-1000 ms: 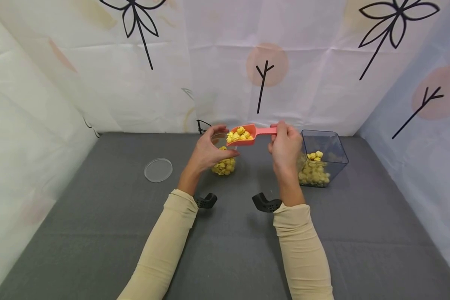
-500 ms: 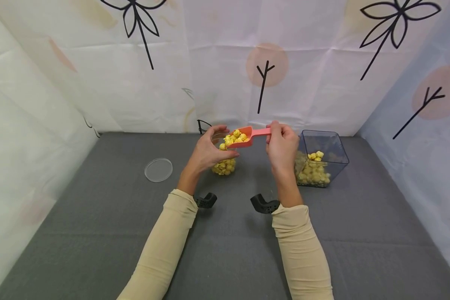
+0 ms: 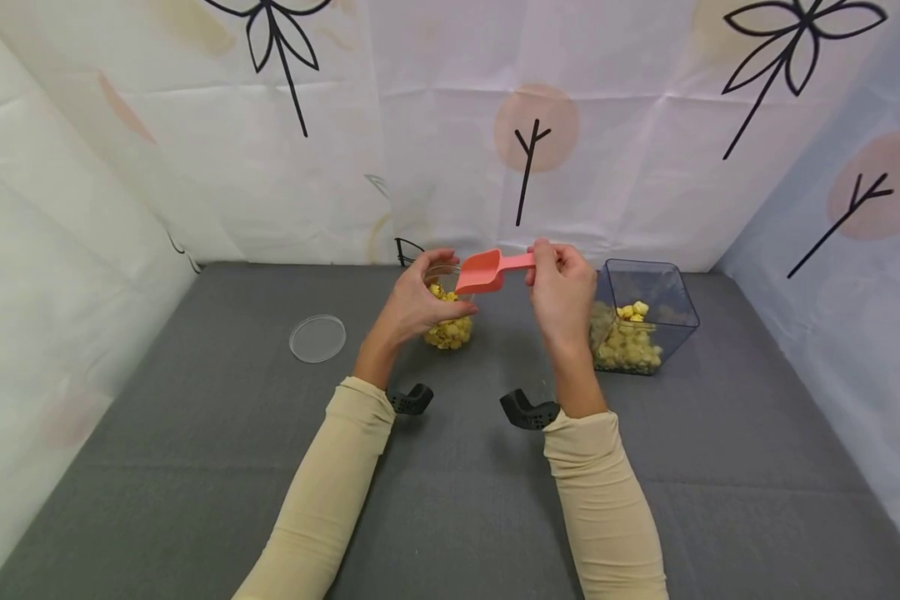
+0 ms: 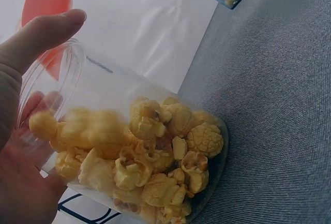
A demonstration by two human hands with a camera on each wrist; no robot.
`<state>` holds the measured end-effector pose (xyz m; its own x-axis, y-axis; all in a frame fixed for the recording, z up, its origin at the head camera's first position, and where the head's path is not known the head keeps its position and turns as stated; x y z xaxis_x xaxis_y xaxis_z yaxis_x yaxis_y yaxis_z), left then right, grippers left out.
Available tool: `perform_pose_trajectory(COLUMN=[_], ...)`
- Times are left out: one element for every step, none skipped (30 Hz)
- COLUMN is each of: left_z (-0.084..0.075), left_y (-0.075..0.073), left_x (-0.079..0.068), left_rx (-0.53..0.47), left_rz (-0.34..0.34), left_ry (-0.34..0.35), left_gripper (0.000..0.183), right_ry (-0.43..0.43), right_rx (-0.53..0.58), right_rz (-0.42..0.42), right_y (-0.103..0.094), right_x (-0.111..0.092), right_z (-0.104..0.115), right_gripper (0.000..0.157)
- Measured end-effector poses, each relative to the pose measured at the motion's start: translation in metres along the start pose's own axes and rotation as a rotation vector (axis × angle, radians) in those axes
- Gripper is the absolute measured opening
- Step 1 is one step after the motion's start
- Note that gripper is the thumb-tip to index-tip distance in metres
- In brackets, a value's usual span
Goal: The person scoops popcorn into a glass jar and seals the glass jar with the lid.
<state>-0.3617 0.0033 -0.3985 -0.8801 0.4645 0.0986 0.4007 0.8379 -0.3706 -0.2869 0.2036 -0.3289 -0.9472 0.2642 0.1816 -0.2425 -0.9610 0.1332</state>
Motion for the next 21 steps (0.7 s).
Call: perform_pose_trajectory(left_z=[-0.0002,-0.0006,-0.0008,-0.0012,-0.0016,-0.002,-0.0024,-0.0028,-0.0031,-0.0034,-0.0036,-0.0037,-0.0037,-0.0037,-0.0037,-0.0036,-0.0034,-0.0032,-0.0031,-0.0028,-0.0027], left_y=[-0.0002,-0.0003,-0.0004,-0.0005,-0.0005,-0.0005,-0.0006,-0.0006,-0.0008,-0.0009,-0.001,-0.0011,-0.0013,-0.0014,-0.0015,-0.0014,-0.0014,-0.0013,-0.0012,-0.0011,-0.001], left_x=[0.0,0.0,-0.0001,0.0,-0.0002,-0.0003,-0.0004,-0.0003,-0.0005,-0.0005,-0.0006,-0.0006,-0.0007,-0.0007,-0.001,-0.001,-0.0012,-0.0013,-0.0016,-0.0018,-0.0019], left_rx=[0.003,0.003,0.006,0.008,0.01,0.01,0.009,0.009,0.008,0.007,0.006,0.006,0.006,0.007,0.006,0.007,0.008,0.008,0.01,0.011,0.011], left_rz=[0.001,0.001,0.001,0.001,0.001,0.002,0.002,0.002,0.001,0.002,0.001,0.001,0.0,0.0,0.0,0.001,0.002,0.005,0.008,0.011,0.013], left_ry=[-0.001,0.001,0.002,0.003,0.004,0.004,0.005,0.007,0.008,0.009,0.011,0.011,0.012,0.011,0.012,0.011,0.009,0.006,0.004,0.001,0.001], left_gripper=[0.092,0.092,0.092,0.091,0.091,0.091,0.091,0.092,0.092,0.092,0.092,0.092,0.093,0.093,0.093,0.093,0.093,0.094,0.094,0.094,0.094], right_ry=[0.003,0.005,0.006,0.007,0.009,0.009,0.009,0.008,0.006,0.005,0.005,0.005,0.004,0.004,0.005,0.008,0.011,0.012,0.014,0.016,0.016], right_rx=[-0.004,-0.007,-0.01,-0.01,-0.009,-0.008,-0.004,-0.005,-0.007,-0.007,-0.008,-0.01,-0.014,-0.018,-0.02,-0.024,-0.029,-0.034,-0.038,-0.039,-0.038], right_rz=[-0.001,-0.002,-0.003,-0.004,-0.005,-0.006,-0.007,-0.008,-0.008,-0.009,-0.009,-0.008,-0.008,-0.008,-0.008,-0.008,-0.007,-0.008,-0.008,-0.007,-0.008], right_y=[0.0002,0.0004,0.0005,0.0005,0.0004,0.0003,0.0003,0.0002,0.0002,0.0002,0.0002,0.0002,0.0002,0.0002,0.0001,0.0,-0.0001,-0.0002,-0.0003,-0.0004,-0.0005], right_x=[-0.0001,0.0,0.0002,0.0004,0.0007,0.0008,0.001,0.001,0.001,0.001,0.0011,0.0011,0.0012,0.0012,0.0013,0.0013,0.0012,0.0009,0.0004,-0.0002,-0.0006], right_z=[0.0006,0.001,0.0013,0.0014,0.0013,0.0013,0.0013,0.0013,0.0014,0.0014,0.0014,0.0014,0.0014,0.0014,0.0012,0.0011,0.001,0.001,0.0012,0.0014,0.0018], right_gripper=[0.024,0.024,0.024,0.024,0.024,0.024,0.025,0.025,0.026,0.027,0.027,0.027,0.028,0.027,0.027,0.026,0.026,0.026,0.027,0.027,0.028])
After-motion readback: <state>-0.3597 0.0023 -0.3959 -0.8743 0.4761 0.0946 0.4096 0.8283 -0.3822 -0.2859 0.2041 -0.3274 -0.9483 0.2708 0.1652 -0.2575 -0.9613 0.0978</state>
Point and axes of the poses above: each hand's wrist, its own x-axis towards the middle knuckle, its own y-axis out of the palm, z = x × y, the point moved 5 cm from there along x, towards the middle knuckle, and after that the axes turned 8 degrees about z, right-handed, at the moved point
